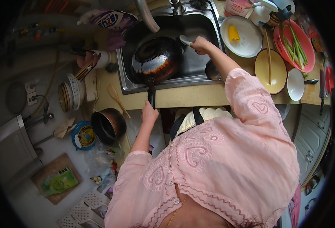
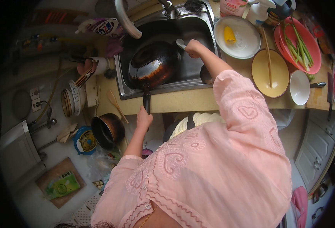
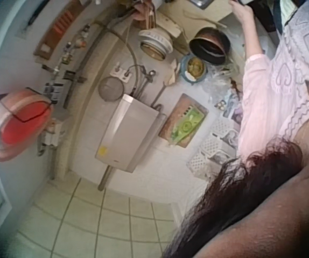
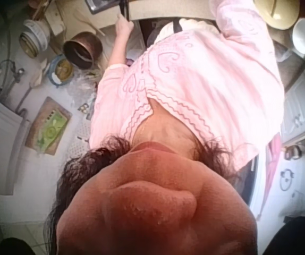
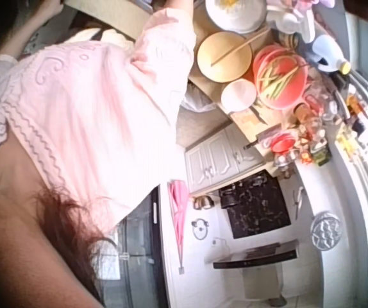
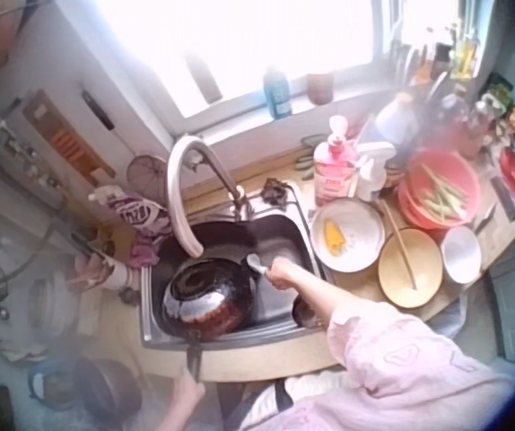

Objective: The person scrubs the inside of a frying pan with a white spatula and a black scrubbing pad in a kitchen sink. They rinse the pan under running water and continue scrubbing to remove residue.

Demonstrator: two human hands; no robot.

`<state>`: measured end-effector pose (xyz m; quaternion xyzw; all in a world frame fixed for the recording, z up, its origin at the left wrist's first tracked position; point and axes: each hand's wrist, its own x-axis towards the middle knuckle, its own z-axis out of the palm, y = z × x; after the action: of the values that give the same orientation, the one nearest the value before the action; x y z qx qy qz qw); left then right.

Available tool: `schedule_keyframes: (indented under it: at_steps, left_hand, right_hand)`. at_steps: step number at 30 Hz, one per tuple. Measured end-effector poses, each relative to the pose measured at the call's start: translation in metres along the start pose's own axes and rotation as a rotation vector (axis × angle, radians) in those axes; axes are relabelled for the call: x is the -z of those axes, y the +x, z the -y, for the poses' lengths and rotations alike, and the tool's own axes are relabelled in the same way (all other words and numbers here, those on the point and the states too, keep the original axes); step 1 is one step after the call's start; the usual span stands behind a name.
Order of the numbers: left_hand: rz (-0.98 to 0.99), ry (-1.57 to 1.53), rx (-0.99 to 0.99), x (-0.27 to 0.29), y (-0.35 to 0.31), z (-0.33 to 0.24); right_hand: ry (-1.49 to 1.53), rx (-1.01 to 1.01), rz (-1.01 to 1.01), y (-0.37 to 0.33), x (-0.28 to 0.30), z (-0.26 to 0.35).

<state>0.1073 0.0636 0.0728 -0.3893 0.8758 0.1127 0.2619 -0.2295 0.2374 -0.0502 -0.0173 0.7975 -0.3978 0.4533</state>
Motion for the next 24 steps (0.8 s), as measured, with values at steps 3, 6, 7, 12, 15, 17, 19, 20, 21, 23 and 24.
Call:
schedule_keyframes:
  at_steps: [3, 6, 7, 12, 15, 17, 19, 20, 21, 23, 24]
  left_hand:
    - [0.012, 0.016, 0.009, 0.003, 0.0, -0.001]
    - [0.008, 0.021, 0.017, -0.001, -0.001, 0.005]
    - [0.004, 0.021, 0.01, -0.003, 0.0, 0.005]
    - [0.022, 0.02, 0.039, -0.001, -0.006, 0.006]
    - [0.028, 0.017, 0.012, 0.004, -0.003, -0.001]
    - [0.017, 0.009, -0.001, 0.007, -0.003, -0.004]
    - [-0.002, -0.003, -0.002, 0.008, -0.005, -0.004]
    - [0.008, -0.003, 0.004, 0.006, -0.005, -0.002]
    - [0.011, -0.007, 0.014, 0.006, -0.005, 0.0]
    - [0.028, -0.009, 0.03, 0.005, -0.006, 0.003]
    - [0.037, -0.011, 0.036, 0.006, -0.006, 0.002]
  right_hand:
    - [-0.371, 0.321, -0.003, 0.014, 0.007, -0.01]
    - [-0.148, 0.031, 0.05, -0.056, 0.022, 0.019]
    - [-0.197, 0.125, -0.007, -0.077, 0.025, 0.016]
    - [-0.187, 0.154, -0.069, -0.135, 0.011, 0.018]
    - [-0.36, 0.254, -0.179, -0.097, -0.005, 0.0]
    - [-0.455, 0.281, -0.301, -0.09, -0.01, -0.01]
    - [-0.477, 0.32, -0.443, -0.115, -0.01, -0.002]
    - [-0.513, 0.335, -0.429, -0.129, -0.007, -0.003]
    - [-0.526, 0.353, -0.398, -0.148, -0.006, 0.003]
    - [-0.557, 0.377, -0.338, -0.19, -0.007, 0.008]
    - [-0.583, 0.397, -0.326, -0.204, -0.018, 0.008]
